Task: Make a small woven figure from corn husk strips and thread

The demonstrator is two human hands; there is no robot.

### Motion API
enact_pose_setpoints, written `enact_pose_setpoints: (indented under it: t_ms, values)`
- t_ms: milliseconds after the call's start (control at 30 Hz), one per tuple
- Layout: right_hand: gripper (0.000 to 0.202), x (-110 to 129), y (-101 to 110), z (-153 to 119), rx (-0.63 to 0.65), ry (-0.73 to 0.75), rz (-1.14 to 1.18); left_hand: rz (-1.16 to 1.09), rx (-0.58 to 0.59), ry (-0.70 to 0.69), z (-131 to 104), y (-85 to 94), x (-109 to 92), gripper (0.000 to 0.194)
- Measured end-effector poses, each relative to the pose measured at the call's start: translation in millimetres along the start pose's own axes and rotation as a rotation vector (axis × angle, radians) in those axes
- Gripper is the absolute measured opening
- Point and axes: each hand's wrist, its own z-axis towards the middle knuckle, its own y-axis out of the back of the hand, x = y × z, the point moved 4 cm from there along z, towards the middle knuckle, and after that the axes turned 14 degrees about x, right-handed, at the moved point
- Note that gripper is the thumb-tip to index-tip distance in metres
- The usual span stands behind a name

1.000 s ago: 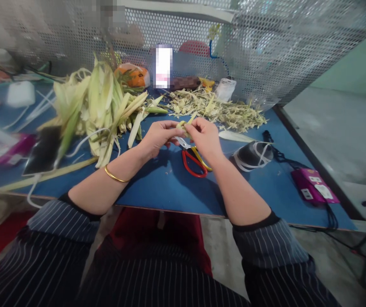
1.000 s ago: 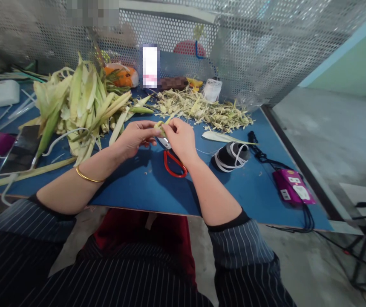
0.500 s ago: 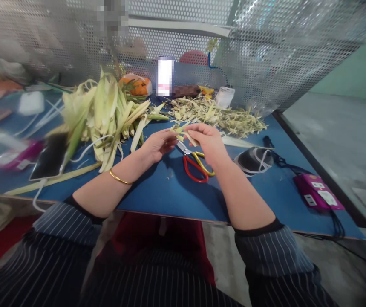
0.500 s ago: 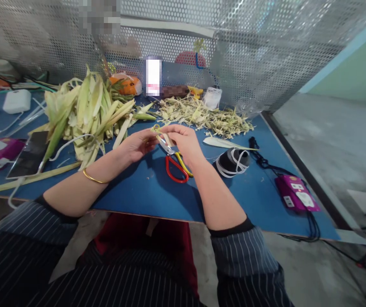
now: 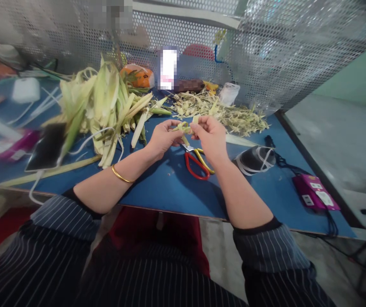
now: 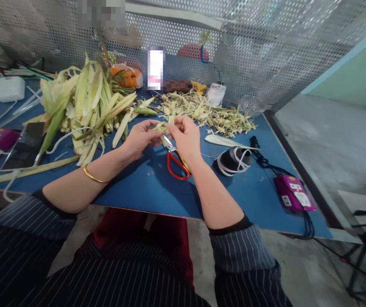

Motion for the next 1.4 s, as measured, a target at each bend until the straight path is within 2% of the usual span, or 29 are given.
enact_pose_setpoints:
  t_ms: [233,367,633,867,1000,1100,1233,1333,1400]
  values:
    - [0.017,-10,-1,1,0.052,-0.145,-0.052,0.103,-0.016,-0.045,0,-0.7,0,0.018]
    - [0.018,-12,-1,0,0.065,-0.198,-0.064,0.172,0.003,-0.119,1,-2.2,1,0.016]
    - [0.018,-20,1,2,0.099,-0.224,-0.058,0.355,0.012,-0.214,5,1.8,6,0.014]
    - [0.019,-22,2,3,0.083,-0.220,-0.020,0.494,0.020,-0.247,1,1.4,1,0.013]
    - [0.014,-20,1,3,0.104,-0.204,-0.011,0.551,0.018,-0.259,0,0.3,-3,0.013]
    - [0.011,-19,0,3,0.083,-0.193,0.004,0.522,0.022,-0.263,1,0.0,-3,0.014]
    - [0.015,-17,0,3,0.039,-0.154,-0.005,0.370,0.037,-0.213,4,0.6,1,0.015]
    - [0.018,-15,2,2,0.013,-0.095,-0.066,0.334,0.010,-0.191,5,2.0,4,0.018]
    - [0.012,-13,2,1,0.008,-0.063,-0.150,0.331,0.000,-0.190,5,2.6,4,0.019]
